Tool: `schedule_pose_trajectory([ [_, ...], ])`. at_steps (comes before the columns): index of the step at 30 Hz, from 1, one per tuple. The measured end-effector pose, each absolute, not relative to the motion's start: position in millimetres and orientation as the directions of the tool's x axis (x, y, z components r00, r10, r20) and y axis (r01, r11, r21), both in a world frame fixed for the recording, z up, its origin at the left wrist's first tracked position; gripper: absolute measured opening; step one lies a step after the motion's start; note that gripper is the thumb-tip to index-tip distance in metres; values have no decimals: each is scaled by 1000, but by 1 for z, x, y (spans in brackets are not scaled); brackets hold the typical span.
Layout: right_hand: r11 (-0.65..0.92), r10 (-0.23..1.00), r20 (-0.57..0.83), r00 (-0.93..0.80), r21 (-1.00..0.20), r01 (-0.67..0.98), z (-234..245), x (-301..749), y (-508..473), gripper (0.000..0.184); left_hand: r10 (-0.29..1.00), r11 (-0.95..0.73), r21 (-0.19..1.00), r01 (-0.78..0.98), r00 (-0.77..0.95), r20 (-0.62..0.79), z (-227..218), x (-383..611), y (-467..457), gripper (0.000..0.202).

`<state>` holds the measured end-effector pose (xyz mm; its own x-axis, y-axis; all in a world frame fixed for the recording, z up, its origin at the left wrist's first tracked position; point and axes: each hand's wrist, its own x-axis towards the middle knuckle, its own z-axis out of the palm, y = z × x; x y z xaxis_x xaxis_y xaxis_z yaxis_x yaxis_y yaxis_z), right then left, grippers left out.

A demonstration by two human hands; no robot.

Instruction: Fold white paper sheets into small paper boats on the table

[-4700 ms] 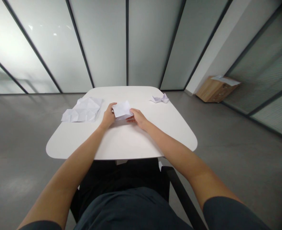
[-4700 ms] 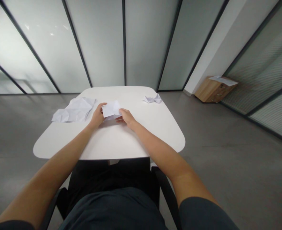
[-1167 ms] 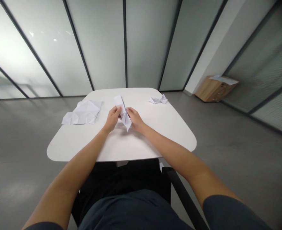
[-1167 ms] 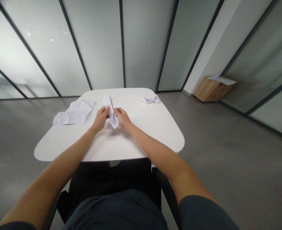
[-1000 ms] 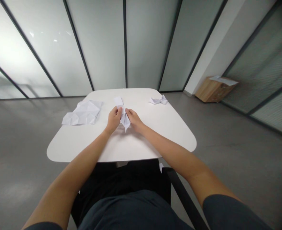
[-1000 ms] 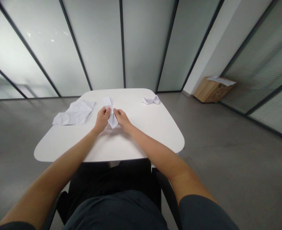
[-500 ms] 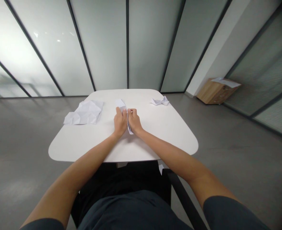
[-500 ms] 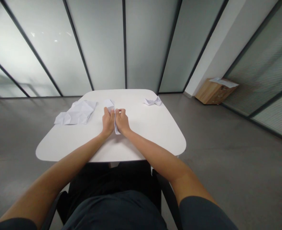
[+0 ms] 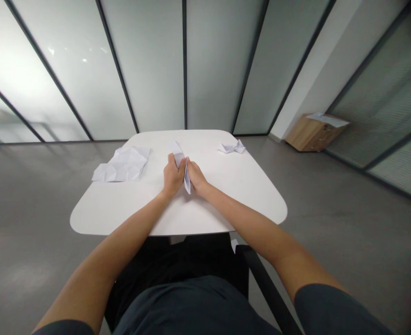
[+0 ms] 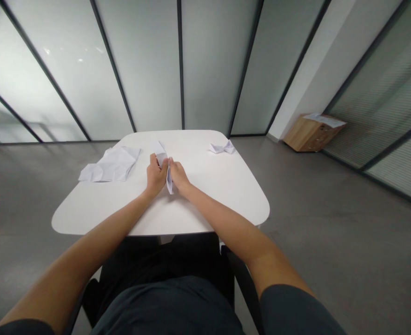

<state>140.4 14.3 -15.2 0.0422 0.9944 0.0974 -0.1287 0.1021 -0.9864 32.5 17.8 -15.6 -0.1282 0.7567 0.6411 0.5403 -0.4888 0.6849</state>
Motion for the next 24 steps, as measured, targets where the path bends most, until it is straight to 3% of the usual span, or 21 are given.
schedule_pose_trajectory([
  [8,18,999,5,52,-965,-261,-5,157,20,54,775,-540,720,436,-75,627,-13,27,20,34],
  [11,175,978,167,123,-983,-53,-7,161,22,44,785,-540,729,420,-61,617,-13,24,21,36],
  [15,405,856,475,202,-861,308,-5,167,19,33,793,-535,754,380,-82,604,-13,16,26,35],
  [24,366,819,533,212,-770,523,-4,185,27,29,783,-527,733,430,-89,616,-11,-10,45,28],
])
